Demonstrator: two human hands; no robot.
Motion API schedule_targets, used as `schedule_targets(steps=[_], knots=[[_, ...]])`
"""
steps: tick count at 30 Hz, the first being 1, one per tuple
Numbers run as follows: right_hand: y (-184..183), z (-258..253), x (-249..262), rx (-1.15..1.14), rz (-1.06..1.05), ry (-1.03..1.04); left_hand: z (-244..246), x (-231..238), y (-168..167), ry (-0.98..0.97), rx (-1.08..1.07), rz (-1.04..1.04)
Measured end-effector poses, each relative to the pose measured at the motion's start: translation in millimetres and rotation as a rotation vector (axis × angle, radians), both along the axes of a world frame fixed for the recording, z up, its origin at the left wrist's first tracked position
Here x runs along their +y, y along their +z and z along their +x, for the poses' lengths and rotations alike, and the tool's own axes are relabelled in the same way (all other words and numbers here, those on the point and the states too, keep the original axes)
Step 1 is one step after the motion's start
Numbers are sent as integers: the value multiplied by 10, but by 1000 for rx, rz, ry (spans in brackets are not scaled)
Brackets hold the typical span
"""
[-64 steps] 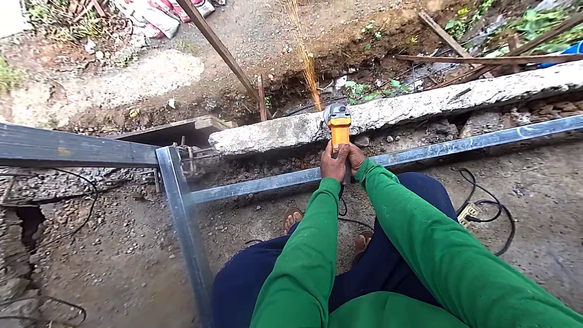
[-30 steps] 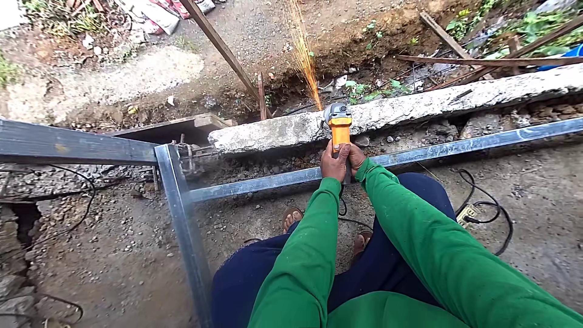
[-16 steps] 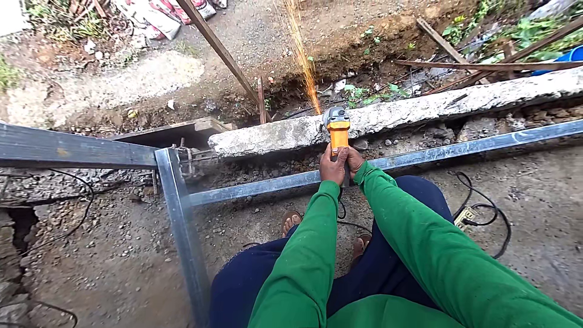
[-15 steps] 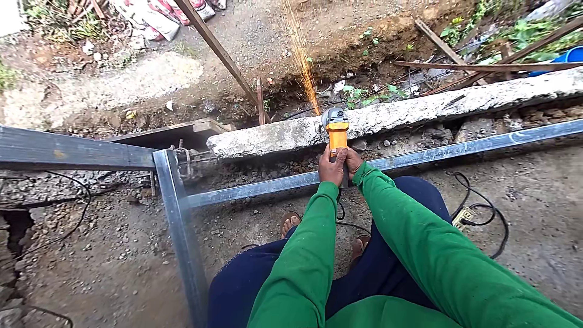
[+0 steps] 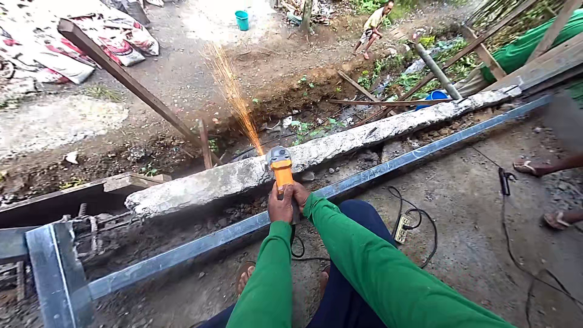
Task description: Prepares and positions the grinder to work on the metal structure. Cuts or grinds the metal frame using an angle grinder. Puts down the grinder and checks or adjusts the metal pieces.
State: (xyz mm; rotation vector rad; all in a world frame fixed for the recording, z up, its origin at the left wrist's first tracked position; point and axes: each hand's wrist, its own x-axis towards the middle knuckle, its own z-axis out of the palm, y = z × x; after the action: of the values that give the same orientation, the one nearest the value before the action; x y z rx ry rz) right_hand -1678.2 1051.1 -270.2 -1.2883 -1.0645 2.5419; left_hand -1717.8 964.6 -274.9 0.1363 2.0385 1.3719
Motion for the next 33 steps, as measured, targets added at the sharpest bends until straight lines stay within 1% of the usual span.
schedule_targets(steps=[7,10,16,21,26,31,33], knots=[[-59,-7,-26,8,-1,9,-13,-35,10,-8,-1,-8],[-38,-6,-38,6,41,27,-21,-41,-4,1,-8,1],[-248,44,-32,24,95,87,-1,-66,-45,20,-18,23],[-151,14,-54,58,58,25,2,-66,-48,8,-19,-5],[-181,4,-25,55,60,22,4,-58,-59,4,-16,1],[-86,-10,-45,52,39,14,-4,-63,-32,-13,-23,-12],[-112,-7,-37,72,26,10,-4,-58,-31,-6,-20,-13]])
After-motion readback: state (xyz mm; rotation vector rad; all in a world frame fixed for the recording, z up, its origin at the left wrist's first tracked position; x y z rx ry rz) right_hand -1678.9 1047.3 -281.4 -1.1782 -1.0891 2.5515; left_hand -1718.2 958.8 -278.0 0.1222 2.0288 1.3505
